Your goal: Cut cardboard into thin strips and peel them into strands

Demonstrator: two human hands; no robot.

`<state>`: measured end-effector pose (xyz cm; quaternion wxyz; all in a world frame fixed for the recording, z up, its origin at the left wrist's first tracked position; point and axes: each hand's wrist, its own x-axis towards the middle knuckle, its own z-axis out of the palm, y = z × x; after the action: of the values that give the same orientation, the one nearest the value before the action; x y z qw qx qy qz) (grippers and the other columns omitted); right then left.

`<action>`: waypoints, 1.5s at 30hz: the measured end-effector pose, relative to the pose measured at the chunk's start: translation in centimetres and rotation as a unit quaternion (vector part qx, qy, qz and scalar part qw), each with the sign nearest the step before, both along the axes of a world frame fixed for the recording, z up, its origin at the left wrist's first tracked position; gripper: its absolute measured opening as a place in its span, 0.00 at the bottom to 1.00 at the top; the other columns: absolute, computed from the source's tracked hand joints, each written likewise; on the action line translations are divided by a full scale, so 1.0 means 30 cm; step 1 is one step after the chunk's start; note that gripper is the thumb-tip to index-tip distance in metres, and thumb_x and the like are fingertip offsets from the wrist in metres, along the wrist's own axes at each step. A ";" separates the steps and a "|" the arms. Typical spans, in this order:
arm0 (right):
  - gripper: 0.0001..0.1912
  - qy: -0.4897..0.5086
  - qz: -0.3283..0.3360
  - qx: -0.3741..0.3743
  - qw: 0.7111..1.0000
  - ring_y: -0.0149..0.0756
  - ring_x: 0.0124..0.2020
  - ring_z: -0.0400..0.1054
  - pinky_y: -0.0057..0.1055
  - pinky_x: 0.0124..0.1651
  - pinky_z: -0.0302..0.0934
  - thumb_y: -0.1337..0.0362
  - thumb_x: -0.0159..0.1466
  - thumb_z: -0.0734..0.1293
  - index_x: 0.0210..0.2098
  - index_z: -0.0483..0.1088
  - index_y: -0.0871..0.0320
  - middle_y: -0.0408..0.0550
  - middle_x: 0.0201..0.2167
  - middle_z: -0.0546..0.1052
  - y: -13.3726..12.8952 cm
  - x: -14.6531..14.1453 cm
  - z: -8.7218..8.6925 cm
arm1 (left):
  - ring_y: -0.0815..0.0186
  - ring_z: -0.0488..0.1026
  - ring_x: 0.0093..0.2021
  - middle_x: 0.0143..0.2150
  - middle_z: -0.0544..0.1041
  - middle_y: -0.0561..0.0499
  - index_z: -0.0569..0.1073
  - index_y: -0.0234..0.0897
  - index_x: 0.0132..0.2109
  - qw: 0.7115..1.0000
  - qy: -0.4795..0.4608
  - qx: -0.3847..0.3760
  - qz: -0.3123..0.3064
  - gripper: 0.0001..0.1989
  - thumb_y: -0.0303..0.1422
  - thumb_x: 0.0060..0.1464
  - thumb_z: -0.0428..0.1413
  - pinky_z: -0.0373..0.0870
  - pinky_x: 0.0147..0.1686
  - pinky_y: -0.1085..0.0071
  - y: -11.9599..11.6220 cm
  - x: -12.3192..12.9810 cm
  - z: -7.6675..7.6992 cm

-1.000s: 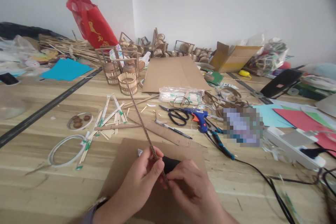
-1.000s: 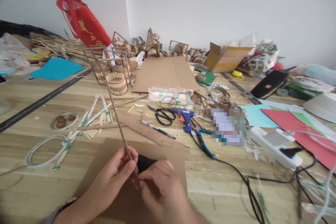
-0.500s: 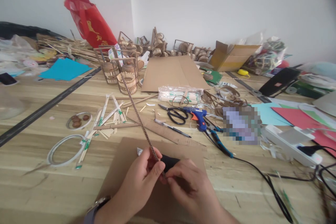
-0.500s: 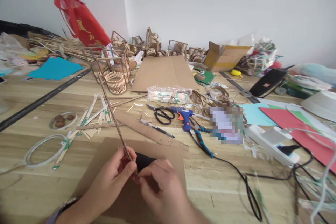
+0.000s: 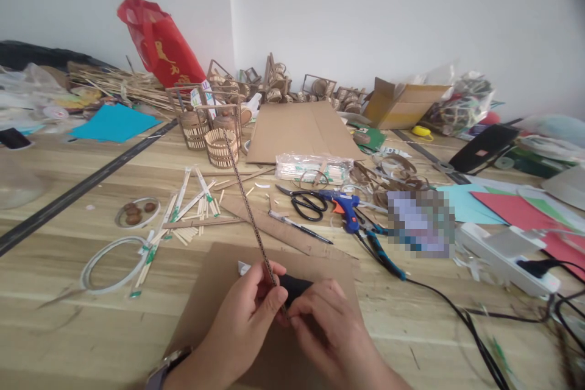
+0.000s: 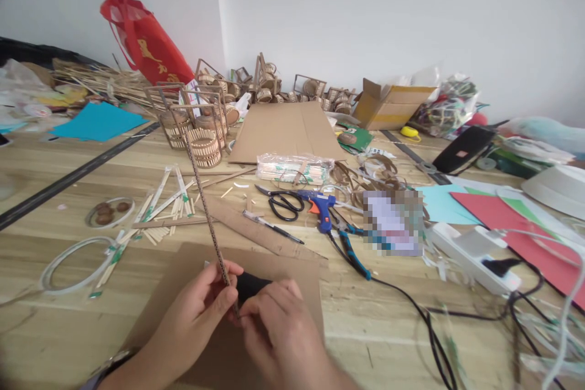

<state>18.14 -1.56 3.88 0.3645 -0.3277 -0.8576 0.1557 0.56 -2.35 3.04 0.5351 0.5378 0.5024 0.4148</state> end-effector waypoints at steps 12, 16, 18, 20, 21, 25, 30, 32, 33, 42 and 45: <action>0.12 0.001 -0.040 0.085 0.996 0.27 0.24 0.65 0.25 0.33 0.57 0.79 0.58 0.58 0.30 0.61 0.54 0.38 0.23 0.72 0.004 -0.021 -0.014 | 0.63 0.76 0.31 0.36 0.71 0.52 0.68 0.37 0.53 0.999 -0.047 -0.015 -0.018 0.28 0.54 0.57 0.54 0.74 0.33 0.69 0.005 0.000 -0.011; 0.13 -0.019 -0.045 0.102 0.994 0.28 0.24 0.65 0.27 0.34 0.57 0.79 0.57 0.57 0.30 0.59 0.54 0.37 0.22 0.71 0.005 -0.018 -0.018 | 0.63 0.74 0.33 0.36 0.70 0.52 0.68 0.35 0.58 0.997 -0.063 -0.026 -0.027 0.32 0.54 0.55 0.56 0.73 0.34 0.68 0.008 0.001 -0.011; 0.13 -0.026 -0.052 0.108 0.992 0.28 0.23 0.66 0.28 0.35 0.57 0.79 0.57 0.57 0.30 0.58 0.54 0.37 0.22 0.71 0.007 -0.016 -0.018 | 0.63 0.74 0.34 0.36 0.71 0.51 0.66 0.35 0.61 0.997 -0.069 -0.028 -0.032 0.35 0.53 0.54 0.57 0.73 0.36 0.68 0.013 0.000 -0.011; 0.13 -0.028 -0.067 0.114 0.991 0.27 0.24 0.66 0.28 0.36 0.57 0.79 0.57 0.56 0.31 0.57 0.54 0.36 0.23 0.70 0.008 -0.015 -0.018 | 0.62 0.73 0.35 0.36 0.71 0.51 0.66 0.34 0.62 0.996 -0.077 -0.031 -0.036 0.36 0.52 0.53 0.59 0.72 0.37 0.68 0.019 -0.001 -0.015; 0.13 -0.026 -0.075 0.121 0.989 0.27 0.24 0.66 0.28 0.36 0.56 0.79 0.57 0.56 0.31 0.57 0.54 0.36 0.22 0.70 0.009 -0.015 -0.018 | 0.62 0.73 0.36 0.36 0.71 0.51 0.67 0.34 0.61 0.995 -0.082 -0.032 -0.039 0.36 0.50 0.52 0.60 0.72 0.38 0.68 0.022 0.000 -0.018; 0.12 -0.030 -0.095 0.138 0.985 0.26 0.24 0.66 0.28 0.37 0.55 0.79 0.57 0.56 0.31 0.56 0.54 0.35 0.22 0.68 0.012 -0.015 -0.016 | 0.63 0.73 0.36 0.35 0.73 0.51 0.73 0.34 0.55 0.995 -0.076 -0.020 -0.064 0.26 0.45 0.53 0.59 0.72 0.39 0.69 0.024 0.003 -0.032; 0.12 -0.036 -0.119 0.162 0.979 0.26 0.22 0.65 0.29 0.37 0.54 0.78 0.56 0.55 0.31 0.55 0.54 0.34 0.21 0.68 0.018 -0.012 -0.015 | 0.67 0.72 0.29 0.29 0.74 0.53 0.77 0.37 0.37 0.988 0.105 0.083 -0.077 0.11 0.35 0.58 0.51 0.67 0.31 0.76 0.008 0.000 -0.038; 0.12 -0.038 -0.126 0.168 0.977 0.26 0.22 0.65 0.29 0.37 0.54 0.78 0.56 0.55 0.31 0.55 0.53 0.34 0.21 0.68 0.020 -0.014 -0.018 | 0.69 0.71 0.28 0.26 0.74 0.54 0.76 0.38 0.31 0.973 0.175 0.132 -0.067 0.11 0.32 0.59 0.51 0.65 0.30 0.78 0.004 -0.003 -0.040; 0.12 -0.038 -0.126 0.170 0.977 0.26 0.22 0.65 0.29 0.37 0.54 0.78 0.55 0.55 0.31 0.54 0.53 0.34 0.21 0.68 0.020 -0.015 -0.020 | 0.69 0.71 0.28 0.26 0.74 0.54 0.75 0.38 0.29 0.967 0.195 0.152 -0.063 0.12 0.30 0.58 0.51 0.64 0.30 0.78 0.002 -0.004 -0.041; 0.13 -0.028 -0.122 0.211 0.969 0.24 0.19 0.65 0.27 0.37 0.54 0.78 0.52 0.55 0.30 0.54 0.53 0.32 0.19 0.67 0.037 -0.019 -0.032 | 0.70 0.73 0.26 0.26 0.76 0.52 0.73 0.37 0.29 0.923 0.254 0.274 -0.093 0.14 0.27 0.59 0.47 0.64 0.27 0.80 -0.003 0.004 -0.054; 0.13 -0.022 -0.125 0.222 0.967 0.24 0.19 0.65 0.28 0.40 0.54 0.78 0.52 0.55 0.30 0.54 0.53 0.31 0.18 0.66 0.036 -0.020 -0.042 | 0.70 0.72 0.24 0.24 0.74 0.53 0.71 0.37 0.27 0.911 0.270 0.299 -0.085 0.13 0.27 0.58 0.47 0.63 0.25 0.80 -0.002 0.005 -0.061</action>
<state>17.54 -0.48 2.62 0.4259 -0.3464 -0.8308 -0.0921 0.71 -2.40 1.22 0.2263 0.8045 0.4326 0.3381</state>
